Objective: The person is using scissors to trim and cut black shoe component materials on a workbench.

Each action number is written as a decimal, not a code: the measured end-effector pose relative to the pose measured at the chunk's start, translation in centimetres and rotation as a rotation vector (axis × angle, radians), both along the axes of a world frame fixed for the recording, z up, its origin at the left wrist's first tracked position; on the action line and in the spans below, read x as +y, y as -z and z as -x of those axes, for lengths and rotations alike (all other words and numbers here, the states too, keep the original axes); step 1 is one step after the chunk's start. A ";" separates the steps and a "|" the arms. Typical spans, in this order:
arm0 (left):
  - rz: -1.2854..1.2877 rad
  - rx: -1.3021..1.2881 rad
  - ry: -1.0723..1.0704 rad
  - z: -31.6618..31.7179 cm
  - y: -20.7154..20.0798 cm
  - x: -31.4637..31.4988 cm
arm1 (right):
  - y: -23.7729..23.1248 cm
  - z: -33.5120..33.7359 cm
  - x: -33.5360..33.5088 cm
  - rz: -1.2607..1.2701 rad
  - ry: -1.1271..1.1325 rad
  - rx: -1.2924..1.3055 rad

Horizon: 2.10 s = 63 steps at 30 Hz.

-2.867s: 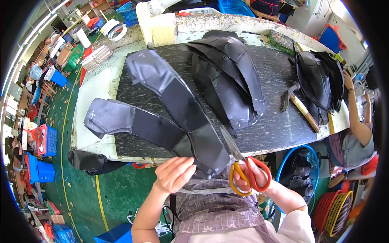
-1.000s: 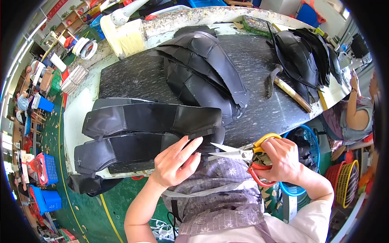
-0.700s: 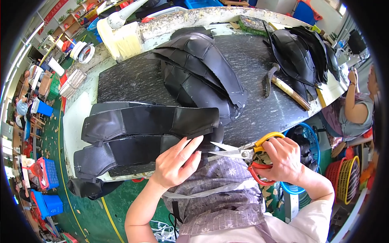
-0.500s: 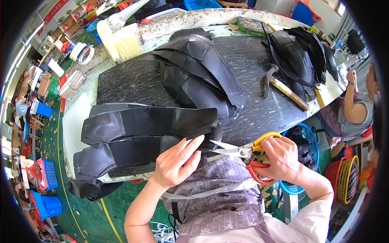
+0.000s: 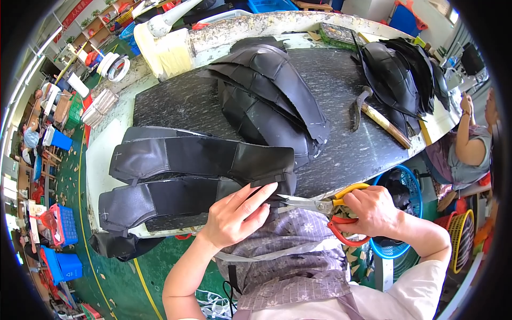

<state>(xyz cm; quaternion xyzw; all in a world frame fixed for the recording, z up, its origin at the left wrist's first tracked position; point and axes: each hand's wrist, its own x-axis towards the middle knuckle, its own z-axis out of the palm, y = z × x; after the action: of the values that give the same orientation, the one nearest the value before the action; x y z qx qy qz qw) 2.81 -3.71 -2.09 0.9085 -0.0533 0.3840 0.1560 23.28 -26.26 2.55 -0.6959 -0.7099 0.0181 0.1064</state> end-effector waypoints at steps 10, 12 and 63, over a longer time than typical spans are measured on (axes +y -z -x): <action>0.002 0.030 -0.010 0.7 0.0 0.1 | -0.1 0.2 1.9 0.002 0.021 -0.045; -0.003 0.024 -0.011 0.8 0.0 0.2 | 0.0 0.0 2.0 0.007 0.015 -0.022; 1.030 -0.388 -0.155 7.5 6.4 -7.0 | 2.1 1.4 3.3 0.019 -0.030 0.309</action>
<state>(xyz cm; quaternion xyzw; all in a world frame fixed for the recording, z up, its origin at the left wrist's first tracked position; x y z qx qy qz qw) -4.72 -10.75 -8.48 0.6287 0.1805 0.5309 0.5388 21.89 -22.98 0.48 -0.6752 -0.6952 0.1330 0.2075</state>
